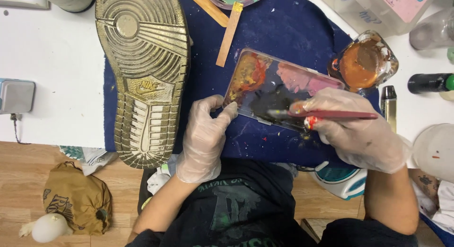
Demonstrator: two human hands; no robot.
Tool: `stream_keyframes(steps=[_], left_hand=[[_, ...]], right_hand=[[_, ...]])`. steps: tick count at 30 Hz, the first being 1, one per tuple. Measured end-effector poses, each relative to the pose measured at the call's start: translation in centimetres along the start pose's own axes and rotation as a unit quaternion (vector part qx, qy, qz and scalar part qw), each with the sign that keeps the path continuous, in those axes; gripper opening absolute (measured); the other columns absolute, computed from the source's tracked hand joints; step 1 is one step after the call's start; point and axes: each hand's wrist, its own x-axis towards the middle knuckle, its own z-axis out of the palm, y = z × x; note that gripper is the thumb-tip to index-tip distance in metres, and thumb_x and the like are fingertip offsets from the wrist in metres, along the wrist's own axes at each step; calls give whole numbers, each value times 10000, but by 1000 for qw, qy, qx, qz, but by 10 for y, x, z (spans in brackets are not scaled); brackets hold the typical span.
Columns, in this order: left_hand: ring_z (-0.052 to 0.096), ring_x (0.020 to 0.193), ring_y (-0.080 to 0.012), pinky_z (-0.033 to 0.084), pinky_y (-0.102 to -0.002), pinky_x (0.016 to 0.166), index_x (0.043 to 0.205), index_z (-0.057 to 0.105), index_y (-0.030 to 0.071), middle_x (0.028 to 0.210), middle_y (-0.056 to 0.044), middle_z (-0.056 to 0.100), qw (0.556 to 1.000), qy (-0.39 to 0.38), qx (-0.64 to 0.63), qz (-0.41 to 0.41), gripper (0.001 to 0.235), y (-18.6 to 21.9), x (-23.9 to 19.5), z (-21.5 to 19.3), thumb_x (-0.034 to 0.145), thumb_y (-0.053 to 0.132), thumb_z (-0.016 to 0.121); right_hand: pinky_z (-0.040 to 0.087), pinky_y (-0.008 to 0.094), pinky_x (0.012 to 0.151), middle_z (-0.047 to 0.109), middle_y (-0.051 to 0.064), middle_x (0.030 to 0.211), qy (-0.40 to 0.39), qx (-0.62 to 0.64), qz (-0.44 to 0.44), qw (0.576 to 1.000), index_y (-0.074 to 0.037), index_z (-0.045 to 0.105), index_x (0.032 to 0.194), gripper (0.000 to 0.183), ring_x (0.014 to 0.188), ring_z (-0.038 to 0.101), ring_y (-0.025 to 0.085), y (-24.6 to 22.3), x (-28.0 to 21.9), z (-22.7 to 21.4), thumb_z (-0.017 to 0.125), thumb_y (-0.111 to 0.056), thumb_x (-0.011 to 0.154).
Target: Painting the sole of a sneaker with various colors using a brush and a palette
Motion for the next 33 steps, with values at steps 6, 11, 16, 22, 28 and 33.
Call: stream_keyframes(steps=[6,11,16,22,28,33], left_hand=[[631,1048,-211,462,-313,956,1109,745,74,1081,-84,679,994,12,-19,105,336,-12,3,1,892,327,708],[619,1032,-211,460,-306,945,1104,749,88,1074,-84,661,978,2,-24,205,277,-4,20,32,901,276,725],[604,1011,-212,457,-297,930,1097,755,107,1065,-85,639,960,30,-14,279,211,-17,30,40,913,210,745],[584,984,-213,453,-286,911,1087,763,131,1053,-85,608,943,94,36,316,159,-55,17,19,929,120,770],[593,981,-162,444,-276,922,1045,746,103,991,-50,638,977,93,-72,180,231,-41,14,23,842,186,821],[591,1029,-224,449,-315,930,1097,741,134,1084,-68,609,934,92,44,343,194,-57,20,21,910,86,748]], right_hand=[[494,390,780,681,78,943,-90,-5,53,995,-71,659,1263,428,868,648,268,10,0,0,480,-379,1024],[572,496,733,730,170,892,48,83,37,995,-56,719,1087,280,784,716,386,3,5,9,616,-298,991],[585,471,752,736,175,890,18,65,-4,998,-29,708,1096,252,796,731,375,3,4,-1,609,-241,1004],[568,478,707,702,109,855,-32,78,66,994,-99,704,1035,246,750,689,350,4,13,10,601,-316,978],[581,460,807,728,190,1015,58,84,67,992,-36,705,1124,230,914,729,354,0,13,22,686,-197,960],[595,472,772,744,179,955,46,73,72,994,-34,720,1063,214,855,743,373,3,4,10,710,-202,931]])
